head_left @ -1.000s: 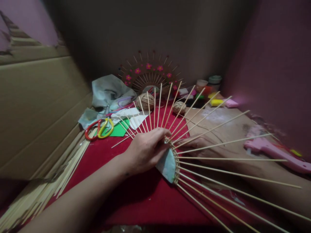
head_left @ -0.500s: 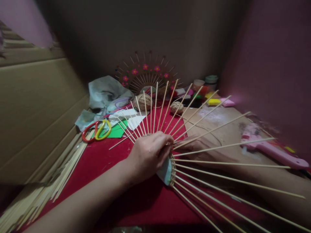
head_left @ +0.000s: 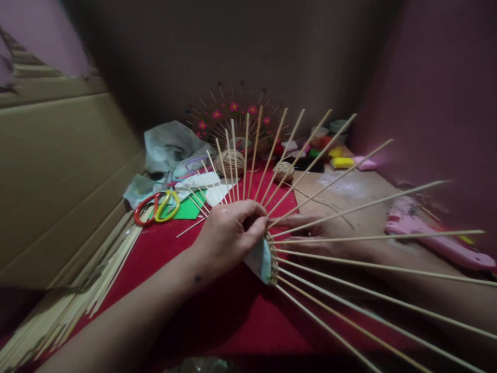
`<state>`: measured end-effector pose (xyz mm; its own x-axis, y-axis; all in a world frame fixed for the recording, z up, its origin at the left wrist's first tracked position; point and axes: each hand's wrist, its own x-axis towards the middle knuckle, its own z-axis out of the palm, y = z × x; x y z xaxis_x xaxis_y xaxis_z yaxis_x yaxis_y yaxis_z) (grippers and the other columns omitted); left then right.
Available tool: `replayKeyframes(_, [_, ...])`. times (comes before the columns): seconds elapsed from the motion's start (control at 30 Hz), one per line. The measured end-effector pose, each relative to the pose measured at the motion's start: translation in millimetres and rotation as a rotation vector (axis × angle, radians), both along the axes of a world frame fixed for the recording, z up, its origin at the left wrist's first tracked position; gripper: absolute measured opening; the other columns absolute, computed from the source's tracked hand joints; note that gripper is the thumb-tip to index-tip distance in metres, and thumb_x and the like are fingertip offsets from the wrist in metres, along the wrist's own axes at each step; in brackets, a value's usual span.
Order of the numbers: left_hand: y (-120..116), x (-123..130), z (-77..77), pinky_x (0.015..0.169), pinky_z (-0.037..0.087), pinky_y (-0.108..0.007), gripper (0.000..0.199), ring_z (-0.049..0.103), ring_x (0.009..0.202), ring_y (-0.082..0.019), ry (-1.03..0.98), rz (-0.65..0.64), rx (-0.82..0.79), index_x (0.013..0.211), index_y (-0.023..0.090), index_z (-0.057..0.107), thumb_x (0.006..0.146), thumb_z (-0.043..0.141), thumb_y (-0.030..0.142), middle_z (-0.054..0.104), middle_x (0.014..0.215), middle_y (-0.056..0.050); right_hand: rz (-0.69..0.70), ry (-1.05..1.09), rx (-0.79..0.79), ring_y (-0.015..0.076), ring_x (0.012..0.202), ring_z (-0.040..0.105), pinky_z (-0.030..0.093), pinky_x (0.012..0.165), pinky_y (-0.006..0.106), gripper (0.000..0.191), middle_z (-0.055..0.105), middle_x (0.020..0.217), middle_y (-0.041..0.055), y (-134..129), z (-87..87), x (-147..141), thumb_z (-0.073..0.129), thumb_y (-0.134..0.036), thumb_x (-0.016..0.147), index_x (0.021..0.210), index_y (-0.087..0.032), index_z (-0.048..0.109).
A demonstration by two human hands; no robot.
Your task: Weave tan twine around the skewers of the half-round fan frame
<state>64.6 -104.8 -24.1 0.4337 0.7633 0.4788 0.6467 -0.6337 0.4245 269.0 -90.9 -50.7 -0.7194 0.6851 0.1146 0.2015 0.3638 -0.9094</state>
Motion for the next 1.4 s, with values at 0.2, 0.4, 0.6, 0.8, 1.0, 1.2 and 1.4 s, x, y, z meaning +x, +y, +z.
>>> replayKeyframes(0.2, [1.1,1.5,-3.1,0.050,0.039,-0.016,0.010,0.053,0.054,-0.006,-0.027,0.017,-0.005,0.073,0.014,0.064,0.075,0.054,0.013,0.063,0.062,0.001,-0.031,0.038,0.080,0.0175,0.089,0.063,0.049,0.078,0.028,0.025,0.068,0.103,0.0060,4.3,2.8,-1.0,0.055,-0.026,0.077,0.097,-0.019,0.069])
replayKeyframes(0.4, [6.0,0.1,-3.4,0.047,0.040,-0.016,0.012,0.053,0.052,-0.007,-0.092,-0.008,-0.180,0.073,0.014,0.065,0.076,0.053,0.017,0.063,0.061,0.001,-0.244,0.144,-0.120,0.0166,0.074,0.063,0.049,0.063,0.026,0.027,0.070,0.081,0.0042,-2.6,1.7,-14.5,0.056,-0.037,0.077,0.090,-0.017,0.070])
replayKeyframes(0.6, [8.9,-2.2,3.2,0.043,0.039,-0.016,0.017,0.051,0.048,-0.007,-0.220,-0.008,-0.425,0.075,0.013,0.065,0.079,0.052,0.023,0.062,0.060,0.000,-0.298,0.031,-0.119,0.0177,0.074,0.064,0.049,0.061,0.026,0.027,0.071,0.084,0.0047,-0.8,5.4,-12.1,0.057,-0.034,0.072,0.089,-0.018,0.071])
replayKeyframes(0.8, [8.2,-3.4,7.9,0.038,0.037,-0.015,0.015,0.047,0.042,-0.006,-0.324,0.045,-0.396,0.073,0.013,0.063,0.077,0.054,0.024,0.056,0.054,0.001,-0.261,0.116,-0.181,0.0149,0.067,0.063,0.048,0.059,0.024,0.027,0.071,0.079,0.0028,-2.4,6.9,-13.6,0.058,-0.039,0.070,0.080,-0.018,0.071])
replayKeyframes(1.0, [9.2,-7.1,6.6,0.037,0.036,-0.016,0.016,0.046,0.040,-0.007,-0.323,0.076,-0.359,0.073,0.013,0.062,0.077,0.054,0.025,0.051,0.050,0.003,-0.283,0.109,-0.176,0.0146,0.067,0.063,0.048,0.060,0.024,0.027,0.071,0.077,0.0032,-2.4,6.6,-12.9,0.058,-0.037,0.068,0.082,-0.017,0.071])
replayKeyframes(1.2, [9.0,-7.3,6.4,0.037,0.036,-0.016,0.015,0.046,0.041,-0.007,-0.321,0.094,-0.311,0.072,0.013,0.063,0.077,0.053,0.023,0.052,0.051,0.002,-0.262,0.079,-0.089,0.0157,0.070,0.063,0.047,0.057,0.023,0.028,0.070,0.079,0.0041,-0.3,2.6,-12.4,0.057,-0.039,0.073,0.086,-0.019,0.071])
replayKeyframes(1.4, [11.3,-11.5,7.8,0.038,0.037,-0.017,0.015,0.046,0.041,-0.007,-0.334,0.128,-0.310,0.071,0.013,0.062,0.077,0.053,0.022,0.052,0.052,0.002,-0.308,-0.002,-0.036,0.0134,0.065,0.061,0.045,0.055,0.022,0.028,0.070,0.077,0.0016,0.7,-4.6,-9.3,0.053,-0.040,0.080,0.093,-0.023,0.070])
